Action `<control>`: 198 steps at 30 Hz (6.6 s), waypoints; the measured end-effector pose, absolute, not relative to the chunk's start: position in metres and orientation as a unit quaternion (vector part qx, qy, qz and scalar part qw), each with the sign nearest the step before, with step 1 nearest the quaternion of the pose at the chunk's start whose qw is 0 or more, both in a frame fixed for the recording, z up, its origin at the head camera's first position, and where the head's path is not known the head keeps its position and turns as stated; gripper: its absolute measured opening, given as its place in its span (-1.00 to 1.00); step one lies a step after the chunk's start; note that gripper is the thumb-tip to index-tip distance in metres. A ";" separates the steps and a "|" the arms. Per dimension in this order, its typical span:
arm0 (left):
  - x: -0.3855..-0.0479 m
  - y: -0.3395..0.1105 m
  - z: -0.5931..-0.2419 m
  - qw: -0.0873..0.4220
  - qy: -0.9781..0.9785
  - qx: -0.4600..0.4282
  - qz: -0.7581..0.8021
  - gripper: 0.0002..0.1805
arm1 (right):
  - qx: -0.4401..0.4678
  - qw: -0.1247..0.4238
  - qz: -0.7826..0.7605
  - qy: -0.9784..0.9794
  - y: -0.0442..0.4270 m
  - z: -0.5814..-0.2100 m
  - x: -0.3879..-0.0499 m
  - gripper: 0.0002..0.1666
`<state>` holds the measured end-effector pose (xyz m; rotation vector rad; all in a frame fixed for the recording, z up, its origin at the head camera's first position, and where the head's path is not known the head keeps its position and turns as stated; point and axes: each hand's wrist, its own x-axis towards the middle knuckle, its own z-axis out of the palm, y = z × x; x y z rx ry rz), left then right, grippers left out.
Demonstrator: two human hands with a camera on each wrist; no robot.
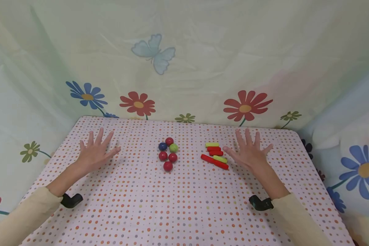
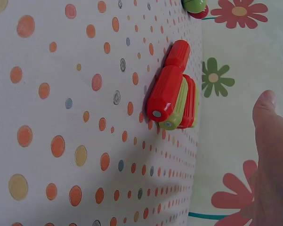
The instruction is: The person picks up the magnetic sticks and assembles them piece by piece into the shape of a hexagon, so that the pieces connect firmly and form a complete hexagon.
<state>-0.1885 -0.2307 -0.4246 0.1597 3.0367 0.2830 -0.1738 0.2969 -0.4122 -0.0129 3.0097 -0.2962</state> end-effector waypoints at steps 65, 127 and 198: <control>-0.185 -0.096 -0.487 0.013 0.811 0.230 0.538 -0.62 | 0.032 -0.038 -0.532 0.845 0.287 -0.492 -0.176 -0.51; -0.185 -0.096 -0.494 0.046 0.859 0.219 0.460 -0.57 | -0.220 -0.230 -0.288 0.903 0.275 -0.503 -0.150 -0.66; -0.181 -0.100 -0.493 0.023 0.776 0.149 0.612 -0.56 | -0.020 -0.117 -0.637 0.762 0.215 -0.486 -0.135 -0.74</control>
